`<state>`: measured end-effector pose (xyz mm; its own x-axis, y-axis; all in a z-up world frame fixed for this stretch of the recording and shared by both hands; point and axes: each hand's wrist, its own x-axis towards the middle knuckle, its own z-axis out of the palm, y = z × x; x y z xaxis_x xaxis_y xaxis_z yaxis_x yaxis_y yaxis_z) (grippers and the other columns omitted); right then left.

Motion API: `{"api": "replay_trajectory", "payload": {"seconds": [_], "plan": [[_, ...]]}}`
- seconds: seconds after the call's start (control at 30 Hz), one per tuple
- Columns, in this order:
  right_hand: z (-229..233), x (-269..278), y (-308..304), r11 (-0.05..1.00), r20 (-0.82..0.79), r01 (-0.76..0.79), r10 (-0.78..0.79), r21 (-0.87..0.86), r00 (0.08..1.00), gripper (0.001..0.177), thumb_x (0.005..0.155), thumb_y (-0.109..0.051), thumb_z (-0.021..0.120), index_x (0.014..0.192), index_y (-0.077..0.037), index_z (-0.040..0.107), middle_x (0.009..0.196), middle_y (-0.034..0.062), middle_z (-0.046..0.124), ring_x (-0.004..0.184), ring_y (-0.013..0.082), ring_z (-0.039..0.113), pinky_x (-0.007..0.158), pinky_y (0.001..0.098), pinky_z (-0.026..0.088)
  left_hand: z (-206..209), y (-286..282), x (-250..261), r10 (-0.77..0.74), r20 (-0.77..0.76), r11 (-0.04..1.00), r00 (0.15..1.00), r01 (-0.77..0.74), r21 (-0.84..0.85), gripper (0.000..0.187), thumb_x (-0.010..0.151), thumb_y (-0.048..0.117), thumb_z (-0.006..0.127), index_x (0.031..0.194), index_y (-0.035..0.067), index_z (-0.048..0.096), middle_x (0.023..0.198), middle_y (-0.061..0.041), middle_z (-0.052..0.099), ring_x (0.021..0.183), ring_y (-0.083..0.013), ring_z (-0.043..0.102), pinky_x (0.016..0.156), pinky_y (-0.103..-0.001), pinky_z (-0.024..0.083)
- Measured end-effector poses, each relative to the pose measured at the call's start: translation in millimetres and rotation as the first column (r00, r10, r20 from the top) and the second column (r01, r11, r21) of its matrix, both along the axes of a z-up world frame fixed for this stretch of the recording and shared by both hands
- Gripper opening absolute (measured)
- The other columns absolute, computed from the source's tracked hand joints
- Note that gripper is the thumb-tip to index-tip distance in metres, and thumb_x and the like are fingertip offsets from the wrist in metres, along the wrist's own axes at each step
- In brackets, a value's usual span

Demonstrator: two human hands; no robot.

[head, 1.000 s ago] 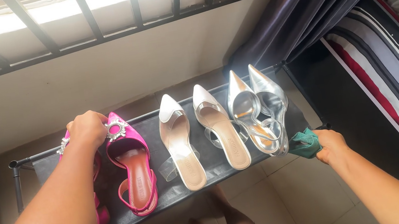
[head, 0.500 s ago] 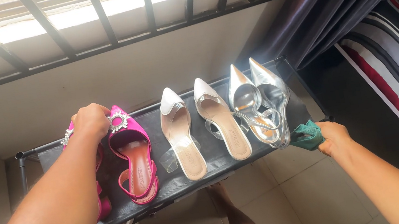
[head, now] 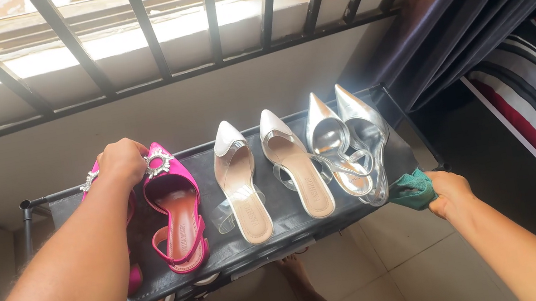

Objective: Cleaning and organizing various pairs of shoes on a multi-tiered rack using a cloth.

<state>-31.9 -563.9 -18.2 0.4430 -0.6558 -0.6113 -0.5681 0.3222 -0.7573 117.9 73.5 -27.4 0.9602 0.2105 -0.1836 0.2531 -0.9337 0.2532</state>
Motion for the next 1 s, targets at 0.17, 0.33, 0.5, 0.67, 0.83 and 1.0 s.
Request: {"api": "replay_trajectory", "payload": {"seconds": [0.17, 0.33, 0.5, 0.67, 0.83, 1.0], "plan": [[-3, 20, 9, 1.0, 0.007, 0.015, -0.015, -0.004, 1.0, 0.009, 0.091, 0.001, 0.066, 0.099, 0.003, 0.069, 0.086, 0.007, 0.062, 0.053, 0.009, 0.054, 0.036, 0.0286, 0.027, -3, 11, 13, 0.026, -0.018, 0.999, 0.999, -0.027, -0.03, 0.037, 0.085, 0.004, 0.071, 0.115, 0.024, 0.081, 0.117, -0.011, 0.076, 0.113, -0.0309, 0.068, 0.102, -0.041, 0.051], [4, 34, 24, 0.998, 0.074, 0.04, -0.042, 0.04, 0.996, 0.004, 0.09, 0.002, 0.065, 0.092, 0.004, 0.068, 0.08, 0.0082, 0.064, 0.05, 0.0105, 0.06, 0.034, 0.0274, 0.037, -7, 23, 29, 0.029, 0.013, 0.997, 0.999, -0.028, -0.068, 0.037, 0.083, 0.001, 0.073, 0.113, 0.021, 0.082, 0.118, -0.014, 0.075, 0.112, -0.0322, 0.069, 0.098, -0.041, 0.054], [18, 50, 42, 0.995, 0.004, -0.091, 0.092, -0.037, 0.996, 0.008, 0.09, -0.003, 0.065, 0.088, -0.003, 0.072, 0.067, 0.0034, 0.057, 0.041, 0.0071, 0.041, 0.034, 0.0284, 0.016, -5, 31, 43, 0.03, 0.046, 0.998, 0.998, -0.028, -0.051, 0.036, 0.083, 0.002, 0.074, 0.112, 0.022, 0.082, 0.117, -0.016, 0.075, 0.11, -0.0338, 0.07, 0.098, -0.042, 0.054], [-1, 62, 23, 0.975, -0.034, -0.206, 0.204, -0.077, 0.978, 0.007, 0.091, -0.004, 0.065, 0.084, -0.004, 0.063, 0.066, -0.0014, 0.044, 0.042, 0.0062, 0.029, 0.035, 0.0313, 0.011, -16, 39, 57, 0.016, 0.057, 0.999, 0.998, -0.014, -0.038, 0.039, 0.081, 0.001, 0.074, 0.112, 0.022, 0.082, 0.116, -0.016, 0.074, 0.11, -0.0341, 0.069, 0.098, -0.041, 0.054], [10, 89, 46, 0.993, 0.064, -0.117, 0.115, 0.03, 0.991, 0.012, 0.094, -0.002, 0.059, 0.092, -0.002, 0.071, 0.069, 0.0027, 0.06, 0.042, 0.0071, 0.048, 0.033, 0.0278, 0.018, -4, 45, 76, 0.032, 0.064, 0.999, 0.997, -0.03, -0.034, 0.038, 0.082, -0.001, 0.072, 0.111, 0.021, 0.082, 0.115, -0.016, 0.075, 0.109, -0.0343, 0.07, 0.097, -0.041, 0.054], [7, 103, 43, 0.984, -0.003, -0.175, 0.175, -0.042, 0.985, 0.009, 0.095, -0.008, 0.066, 0.096, -0.002, 0.072, 0.072, 0.0022, 0.057, 0.043, 0.0066, 0.042, 0.033, 0.0293, 0.016, 1, 43, 89, 0.063, 0.027, 0.997, 0.998, -0.061, -0.05, 0.036, 0.082, 0.001, 0.073, 0.11, 0.022, 0.082, 0.113, -0.017, 0.075, 0.107, -0.0341, 0.07, 0.096, -0.041, 0.055]]}}
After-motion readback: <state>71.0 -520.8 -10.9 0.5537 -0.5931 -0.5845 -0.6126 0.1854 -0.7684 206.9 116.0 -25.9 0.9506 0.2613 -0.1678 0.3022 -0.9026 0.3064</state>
